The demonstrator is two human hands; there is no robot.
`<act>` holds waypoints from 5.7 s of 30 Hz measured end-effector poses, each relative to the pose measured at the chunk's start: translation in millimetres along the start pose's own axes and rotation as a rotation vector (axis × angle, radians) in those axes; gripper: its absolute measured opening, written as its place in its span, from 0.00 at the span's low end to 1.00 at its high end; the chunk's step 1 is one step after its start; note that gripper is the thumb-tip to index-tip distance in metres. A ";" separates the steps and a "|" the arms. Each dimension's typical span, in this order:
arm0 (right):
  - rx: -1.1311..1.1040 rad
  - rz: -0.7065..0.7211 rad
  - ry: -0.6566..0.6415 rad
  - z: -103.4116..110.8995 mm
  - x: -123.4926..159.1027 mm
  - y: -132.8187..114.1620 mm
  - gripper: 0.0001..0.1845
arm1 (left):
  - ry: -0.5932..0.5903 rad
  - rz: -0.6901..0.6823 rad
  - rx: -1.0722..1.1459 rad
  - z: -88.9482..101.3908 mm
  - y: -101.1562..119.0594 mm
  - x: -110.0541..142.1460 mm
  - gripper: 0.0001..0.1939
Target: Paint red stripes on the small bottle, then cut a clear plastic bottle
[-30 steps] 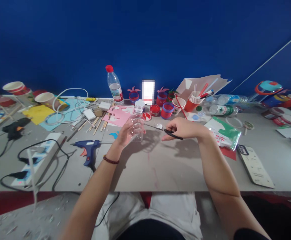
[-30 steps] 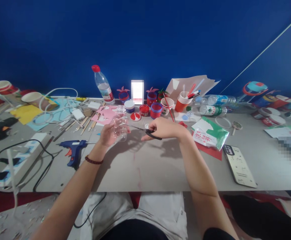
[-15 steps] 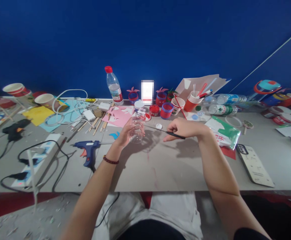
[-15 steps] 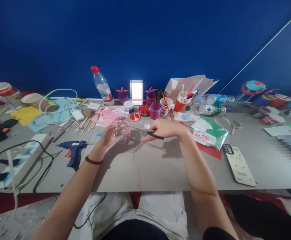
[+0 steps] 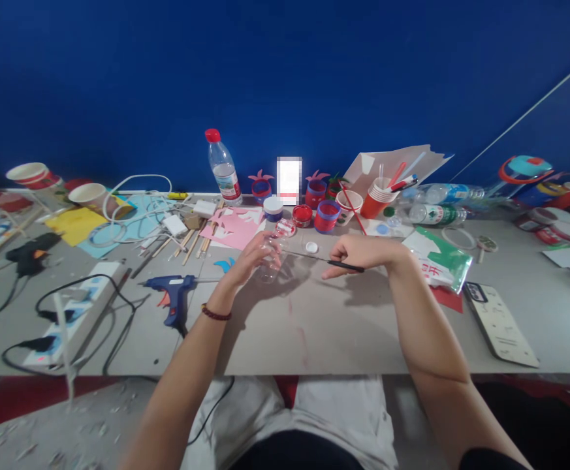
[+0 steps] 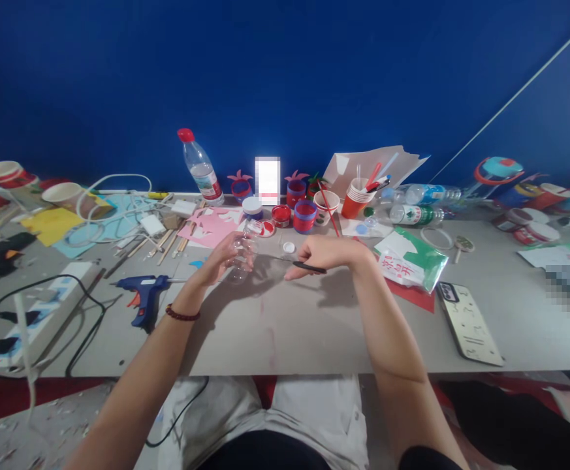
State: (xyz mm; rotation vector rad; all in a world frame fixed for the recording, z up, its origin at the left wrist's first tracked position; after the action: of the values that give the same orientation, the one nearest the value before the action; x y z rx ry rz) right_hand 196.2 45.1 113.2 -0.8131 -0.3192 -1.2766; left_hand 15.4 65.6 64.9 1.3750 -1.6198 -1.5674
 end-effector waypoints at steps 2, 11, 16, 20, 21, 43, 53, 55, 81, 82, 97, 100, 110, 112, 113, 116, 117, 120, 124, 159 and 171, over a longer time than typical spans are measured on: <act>0.005 -0.006 0.020 0.5 -1.8 -1.7 0.35 | 0.040 0.005 -0.013 3.1 -0.8 0.4 0.24; -0.087 0.068 -0.106 -7.4 -2.0 -8.4 0.32 | -0.013 0.006 0.032 -1.4 0.7 0.0 0.22; -0.066 0.039 -0.077 -6.4 -7.4 -6.2 0.32 | -0.025 0.033 0.004 -6.6 0.9 2.4 0.22; -0.058 0.016 0.040 0.7 -10.3 -10.3 0.32 | 0.095 -0.009 0.019 1.3 3.0 1.5 0.23; -0.067 0.004 0.085 3.2 -11.0 -11.4 0.32 | 0.147 -0.039 0.021 5.9 4.4 1.0 0.23; -0.125 -0.083 0.521 -3.7 10.7 -68.6 0.29 | 0.658 -0.397 0.140 59.3 16.2 18.0 0.19; -0.114 -0.035 0.477 -5.8 17.7 -67.8 0.32 | 0.576 -0.485 0.100 46.7 27.0 11.5 0.25; -0.081 -0.050 0.486 -4.7 20.5 -66.8 0.31 | 0.560 -0.493 0.081 47.9 27.9 10.1 0.24; 0.055 -0.138 0.573 -0.5 31.1 -58.0 0.28 | 0.530 -0.385 0.098 45.6 18.5 6.7 0.24; 0.069 -0.139 0.570 -1.3 31.0 -58.0 0.28 | 0.522 -0.395 0.083 45.6 18.4 6.4 0.24; 0.110 -0.149 0.429 -0.5 32.2 -45.1 0.28 | 0.388 -0.533 -0.156 37.2 32.6 5.2 0.30; 0.079 -0.130 0.423 0.9 28.1 -40.7 0.30 | 0.399 -0.507 -0.131 37.1 30.5 5.8 0.30; 0.023 -0.137 0.467 8.5 27.4 -40.3 0.28 | 0.522 -0.466 -0.067 36.1 25.8 9.9 0.29; 0.004 -0.127 0.477 11.1 25.7 -37.8 0.29 | 0.506 -0.469 -0.077 32.0 26.9 9.7 0.29; -0.002 -0.119 0.480 11.7 24.3 -36.8 0.29 | 0.491 -0.469 -0.082 29.8 27.1 9.4 0.29; -0.028 -0.110 0.477 10.5 19.2 -35.5 0.29 | 0.473 -0.463 -0.080 25.9 25.5 9.4 0.29; -0.037 -0.109 0.479 9.8 18.1 -36.4 0.29 | 0.488 -0.466 -0.078 26.3 25.2 10.6 0.29; -0.044 -0.110 0.489 7.9 17.4 -42.6 0.29 | 0.583 -0.500 -0.112 29.2 28.6 18.0 0.28; -0.036 -0.122 0.515 4.8 17.0 -49.8 0.29 | 0.704 -0.569 -0.168 28.4 36.1 29.4 0.29; 0.011 -0.155 0.566 -14.0 7.5 -69.6 0.27 | 0.799 -0.430 -0.059 49.0 14.3 28.1 0.22; 0.039 -0.162 0.575 -10.0 17.0 -66.6 0.29 | 0.786 -0.428 -0.059 48.9 11.3 26.1 0.28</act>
State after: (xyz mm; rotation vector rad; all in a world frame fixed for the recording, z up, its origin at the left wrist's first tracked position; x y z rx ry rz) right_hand 137.1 21.6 140.9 -0.3636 0.0555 -1.5886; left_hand -40.6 61.9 57.5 2.0488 -0.8322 -1.0260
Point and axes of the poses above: each hand's wrist, its own x-axis away from the middle knuckle, its own z-axis out of the back of the hand, y = z × x, the point moved 10 cm from there along -x, towards the middle knuckle, and after that the axes turned 15 degrees about -z, right-handed, at the moved point
